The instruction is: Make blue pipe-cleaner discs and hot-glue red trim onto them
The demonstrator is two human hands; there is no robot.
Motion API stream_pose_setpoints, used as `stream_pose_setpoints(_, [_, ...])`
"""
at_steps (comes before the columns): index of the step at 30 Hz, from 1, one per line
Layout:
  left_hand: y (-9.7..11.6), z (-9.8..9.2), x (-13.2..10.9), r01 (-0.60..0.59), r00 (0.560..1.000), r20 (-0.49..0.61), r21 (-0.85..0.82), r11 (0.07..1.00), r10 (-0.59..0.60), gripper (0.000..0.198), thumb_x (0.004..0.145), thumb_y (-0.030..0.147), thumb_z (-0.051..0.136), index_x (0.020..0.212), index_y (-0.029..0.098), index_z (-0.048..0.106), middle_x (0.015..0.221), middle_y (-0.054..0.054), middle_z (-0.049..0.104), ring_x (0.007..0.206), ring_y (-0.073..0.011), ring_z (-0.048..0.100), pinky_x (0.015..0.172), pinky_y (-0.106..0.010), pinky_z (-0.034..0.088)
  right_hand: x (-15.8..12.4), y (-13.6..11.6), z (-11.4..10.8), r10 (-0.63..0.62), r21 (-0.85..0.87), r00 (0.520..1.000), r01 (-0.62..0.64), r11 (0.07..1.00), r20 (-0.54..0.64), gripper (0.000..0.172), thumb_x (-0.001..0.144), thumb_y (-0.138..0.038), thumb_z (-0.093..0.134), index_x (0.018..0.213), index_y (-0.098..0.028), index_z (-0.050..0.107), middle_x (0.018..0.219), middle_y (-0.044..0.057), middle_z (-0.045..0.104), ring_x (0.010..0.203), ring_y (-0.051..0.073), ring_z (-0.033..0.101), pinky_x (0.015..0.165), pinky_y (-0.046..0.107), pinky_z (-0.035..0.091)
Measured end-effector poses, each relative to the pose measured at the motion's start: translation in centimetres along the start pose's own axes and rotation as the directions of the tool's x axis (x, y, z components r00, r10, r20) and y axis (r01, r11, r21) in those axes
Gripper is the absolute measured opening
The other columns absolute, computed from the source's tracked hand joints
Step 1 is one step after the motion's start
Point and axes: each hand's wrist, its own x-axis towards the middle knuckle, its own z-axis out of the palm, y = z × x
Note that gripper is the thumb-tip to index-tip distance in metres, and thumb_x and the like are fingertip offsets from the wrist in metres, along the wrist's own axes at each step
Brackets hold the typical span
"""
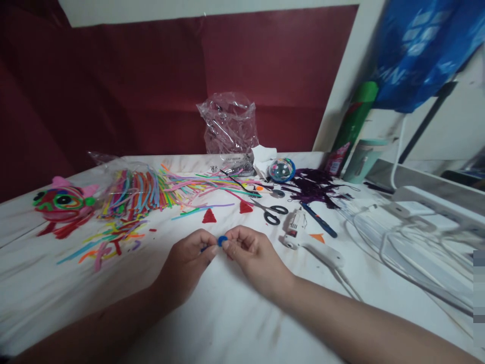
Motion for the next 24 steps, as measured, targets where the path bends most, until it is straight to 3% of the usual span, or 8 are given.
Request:
stream_pose_setpoints(3, [0.0, -0.3, 0.1, 0.02, 0.999, 0.025, 0.008, 1.0, -0.02, 0.008, 0.075, 0.019, 0.049, 0.068, 0.017, 0.053, 0.06, 0.003, 0.048, 0.059, -0.0115, 0.045, 0.058, -0.023, 0.036, 0.2, 0.1, -0.3, -0.018, -0.016, 1.0, 0.018, 1.0, 0.009, 0.022, 0.077, -0.04, 0.062, 0.075, -0.018, 0.057, 0.06, -0.004, 0.051, 0.058, 0.011, 0.043, 0.056, 0.025, 0.034])
stream_pose_setpoints(7, [-0.4, -0.5, 0.0, -0.111, 0.994, 0.011, 0.141, 0.984, 0.111, 0.008, 0.077, 0.015, 0.048, 0.07, 0.016, 0.052, 0.066, 0.001, 0.05, 0.063, -0.0122, 0.047, 0.06, -0.024, 0.037, 0.1, -0.4, -0.7, -0.082, -0.253, 0.995, 0.094, 0.963, 0.056, 0.019, 0.08, -0.034, 0.057, 0.071, -0.018, 0.057, 0.062, -0.002, 0.052, 0.06, 0.013, 0.044, 0.056, 0.026, 0.035])
stream_pose_setpoints(11, [-0.9, -0.7, 0.1, -0.307, 0.951, 0.071, 0.311, 0.899, 0.301, 0.01, 0.08, 0.013, 0.044, 0.073, 0.016, 0.051, 0.071, -0.001, 0.049, 0.067, -0.0142, 0.047, 0.062, -0.026, 0.036, -0.2, -1.0, -1.1, -0.149, -0.498, 0.979, 0.2, 0.844, 0.14, 0.012, 0.08, -0.023, 0.052, 0.07, -0.018, 0.058, 0.066, 0.0, 0.056, 0.063, 0.014, 0.048, 0.058, 0.026, 0.037])
stream_pose_setpoints(15, [-0.8, -0.6, 0.1, -0.406, 0.914, 0.161, 0.406, 0.819, 0.373, 0.011, 0.078, 0.011, 0.044, 0.07, 0.018, 0.047, 0.07, -0.001, 0.049, 0.068, -0.0159, 0.045, 0.062, -0.027, 0.035, -0.3, -1.2, -1.1, -0.152, -0.63, 0.97, 0.238, 0.739, 0.188, 0.012, 0.078, -0.017, 0.051, 0.069, -0.017, 0.059, 0.063, 0.0, 0.056, 0.056, 0.013, 0.046, 0.052, 0.025, 0.035])
stream_pose_setpoints(17, [-0.6, -0.6, 0.1, -0.389, 0.921, 0.13, 0.38, 0.84, 0.367, 0.011, 0.076, 0.009, 0.043, 0.07, 0.018, 0.046, 0.071, -0.001, 0.048, 0.067, -0.0152, 0.045, 0.062, -0.027, 0.035, -0.2, -1.2, -0.9, -0.14, -0.549, 0.976, 0.211, 0.809, 0.168, 0.012, 0.078, -0.02, 0.053, 0.068, -0.018, 0.06, 0.063, -0.001, 0.056, 0.057, 0.013, 0.047, 0.054, 0.025, 0.036])
stream_pose_setpoints(20, [-0.3, -0.6, 0.0, -0.252, 0.966, -0.004, 0.216, 0.943, 0.259, 0.01, 0.078, 0.013, 0.043, 0.07, 0.018, 0.046, 0.069, 0.001, 0.046, 0.064, -0.0132, 0.045, 0.061, -0.025, 0.037, 0.0, -1.0, -0.5, -0.063, -0.2, 0.992, 0.083, 0.976, 0.106, 0.013, 0.076, -0.031, 0.061, 0.076, -0.019, 0.062, 0.067, -0.001, 0.059, 0.063, 0.013, 0.052, 0.062, 0.026, 0.041])
stream_pose_setpoints(22, [-0.2, -0.6, -0.2, -0.162, 0.984, -0.058, 0.095, 0.982, 0.168, 0.011, 0.081, 0.019, 0.044, 0.071, 0.018, 0.047, 0.067, 0.002, 0.046, 0.063, -0.0125, 0.046, 0.06, -0.024, 0.037, 0.1, -0.6, -0.1, -0.004, 0.008, 0.997, 0.003, 1.0, 0.081, 0.022, 0.072, -0.037, 0.067, 0.082, -0.019, 0.064, 0.066, -0.002, 0.061, 0.063, 0.013, 0.053, 0.063, 0.027, 0.042])
stream_pose_setpoints(24, [-0.2, -0.5, -0.3, -0.11, 0.992, -0.066, 0.017, 0.994, 0.111, 0.013, 0.083, 0.023, 0.045, 0.071, 0.018, 0.047, 0.066, 0.002, 0.047, 0.063, -0.0122, 0.046, 0.06, -0.024, 0.037, 0.1, -0.2, 0.2, 0.019, 0.105, 0.998, -0.024, 0.994, 0.054, 0.026, 0.069, -0.04, 0.07, 0.082, -0.019, 0.064, 0.063, -0.002, 0.061, 0.06, 0.012, 0.053, 0.064, 0.027, 0.041])
